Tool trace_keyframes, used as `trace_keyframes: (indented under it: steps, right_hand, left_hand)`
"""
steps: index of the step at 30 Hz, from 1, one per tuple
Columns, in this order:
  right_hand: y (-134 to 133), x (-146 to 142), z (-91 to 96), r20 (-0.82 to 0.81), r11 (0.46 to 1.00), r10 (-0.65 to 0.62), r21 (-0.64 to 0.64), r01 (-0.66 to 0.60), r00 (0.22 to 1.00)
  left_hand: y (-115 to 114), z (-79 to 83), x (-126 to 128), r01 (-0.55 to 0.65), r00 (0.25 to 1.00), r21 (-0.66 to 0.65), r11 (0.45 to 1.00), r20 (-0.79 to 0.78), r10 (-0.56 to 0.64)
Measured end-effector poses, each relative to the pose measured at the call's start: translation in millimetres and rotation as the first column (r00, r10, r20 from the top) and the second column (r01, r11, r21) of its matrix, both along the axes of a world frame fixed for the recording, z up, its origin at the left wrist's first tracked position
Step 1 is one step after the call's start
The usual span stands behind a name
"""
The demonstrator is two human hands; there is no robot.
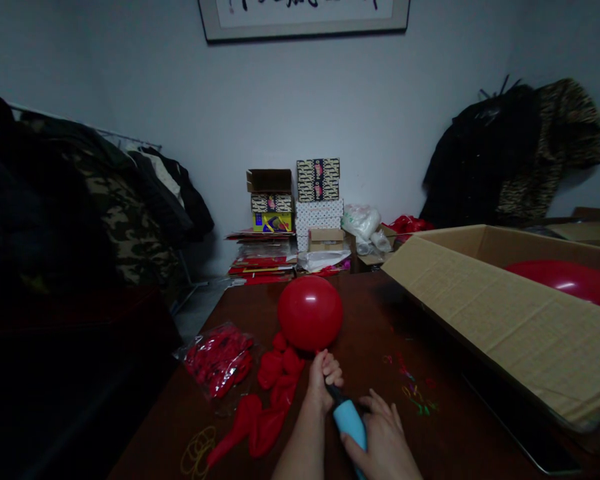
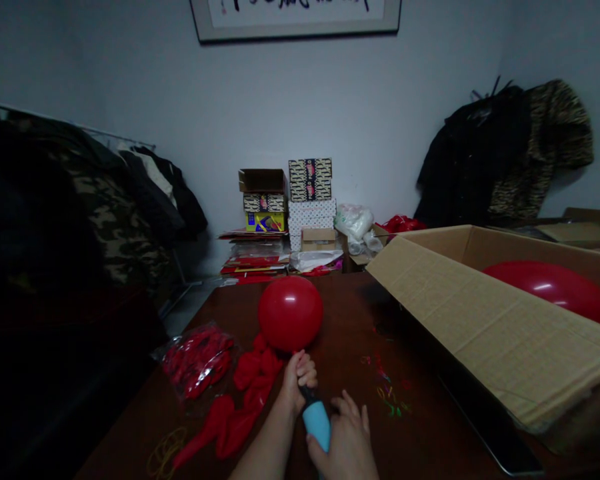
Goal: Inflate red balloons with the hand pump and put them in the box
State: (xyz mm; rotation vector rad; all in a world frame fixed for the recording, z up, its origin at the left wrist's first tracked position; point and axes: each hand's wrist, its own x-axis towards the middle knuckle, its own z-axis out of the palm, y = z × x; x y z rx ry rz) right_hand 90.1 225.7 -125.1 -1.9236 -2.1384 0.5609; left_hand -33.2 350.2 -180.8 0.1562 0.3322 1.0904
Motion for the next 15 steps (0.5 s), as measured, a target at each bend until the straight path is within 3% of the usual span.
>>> trace_keyframes:
  steps: [10,15]
  right_hand:
    - [-7.6,1.4,-8.5,0.056,0.999,-0.033,0.010,0.032,0.998]
    - [-23.3,20.0,-30.3,0.103,0.999,0.022,0.032,-0.025,0.994]
  left_hand:
    - [-0.3,1.8,2.5,0.033,0.997,0.005,0.999,-0.067,-0.033]
    - [-2.4,2.8,3.0,0.021,0.995,0.020,1.000,-0.101,-0.019]
